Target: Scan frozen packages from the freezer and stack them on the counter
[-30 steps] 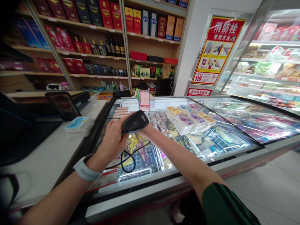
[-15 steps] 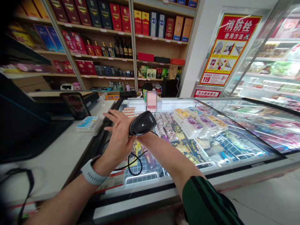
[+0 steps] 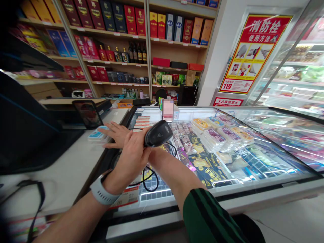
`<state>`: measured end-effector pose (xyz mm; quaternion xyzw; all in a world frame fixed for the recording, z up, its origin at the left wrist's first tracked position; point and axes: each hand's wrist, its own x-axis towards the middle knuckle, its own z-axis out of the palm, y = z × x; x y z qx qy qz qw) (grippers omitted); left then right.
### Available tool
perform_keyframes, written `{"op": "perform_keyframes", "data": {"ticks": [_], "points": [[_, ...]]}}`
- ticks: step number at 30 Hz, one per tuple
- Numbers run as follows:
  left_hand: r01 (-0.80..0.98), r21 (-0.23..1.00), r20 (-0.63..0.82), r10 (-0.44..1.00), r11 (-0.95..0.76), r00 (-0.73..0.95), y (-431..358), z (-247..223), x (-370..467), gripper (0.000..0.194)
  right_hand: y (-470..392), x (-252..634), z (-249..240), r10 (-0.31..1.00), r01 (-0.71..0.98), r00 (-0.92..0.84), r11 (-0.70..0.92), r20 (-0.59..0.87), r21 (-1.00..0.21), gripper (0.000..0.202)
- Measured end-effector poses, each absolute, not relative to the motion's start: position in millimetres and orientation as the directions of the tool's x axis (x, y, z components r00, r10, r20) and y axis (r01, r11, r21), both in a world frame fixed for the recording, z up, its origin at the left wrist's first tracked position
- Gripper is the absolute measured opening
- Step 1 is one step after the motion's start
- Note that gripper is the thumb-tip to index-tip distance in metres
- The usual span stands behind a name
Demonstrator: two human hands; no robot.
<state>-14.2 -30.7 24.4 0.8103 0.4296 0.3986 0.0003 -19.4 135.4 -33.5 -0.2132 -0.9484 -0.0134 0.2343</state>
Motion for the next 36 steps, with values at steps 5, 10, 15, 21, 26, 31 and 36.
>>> {"op": "perform_keyframes", "data": {"ticks": [5,10,15,21,26,31,36], "points": [[0.705,0.328,0.644,0.695,-0.629,0.321,-29,22,-14,0.058,136,-21,-34,0.405,0.418,-0.792,0.905,0.457,-0.079,0.064],[0.699,0.334,0.634,0.699,-0.633,0.331,-30,22,-13,0.059,140,-19,-34,0.398,0.395,-0.780,0.912,0.482,-0.113,0.054],[0.699,0.334,0.628,0.703,-0.632,0.335,-30,21,-13,0.058,144,-12,-34,0.386,0.394,-0.774,0.914,0.503,-0.094,0.035],[0.698,0.320,0.635,0.692,-0.641,0.344,-28,16,-13,0.055,134,19,-20,0.478,0.476,-0.670,0.864,0.569,-0.166,0.034],[0.696,0.304,0.638,0.682,-0.650,0.358,-25,14,-13,0.055,126,47,-17,0.552,0.490,-0.595,0.825,0.585,-0.280,0.029],[0.704,0.277,0.652,0.666,-0.654,0.362,-23,13,-12,0.052,126,70,-27,0.632,0.523,-0.476,0.762,0.612,-0.381,0.023],[0.737,0.266,0.631,0.690,-0.621,0.354,-25,16,-11,0.052,123,97,-31,0.704,0.539,-0.324,0.686,0.632,-0.488,0.017]]}}
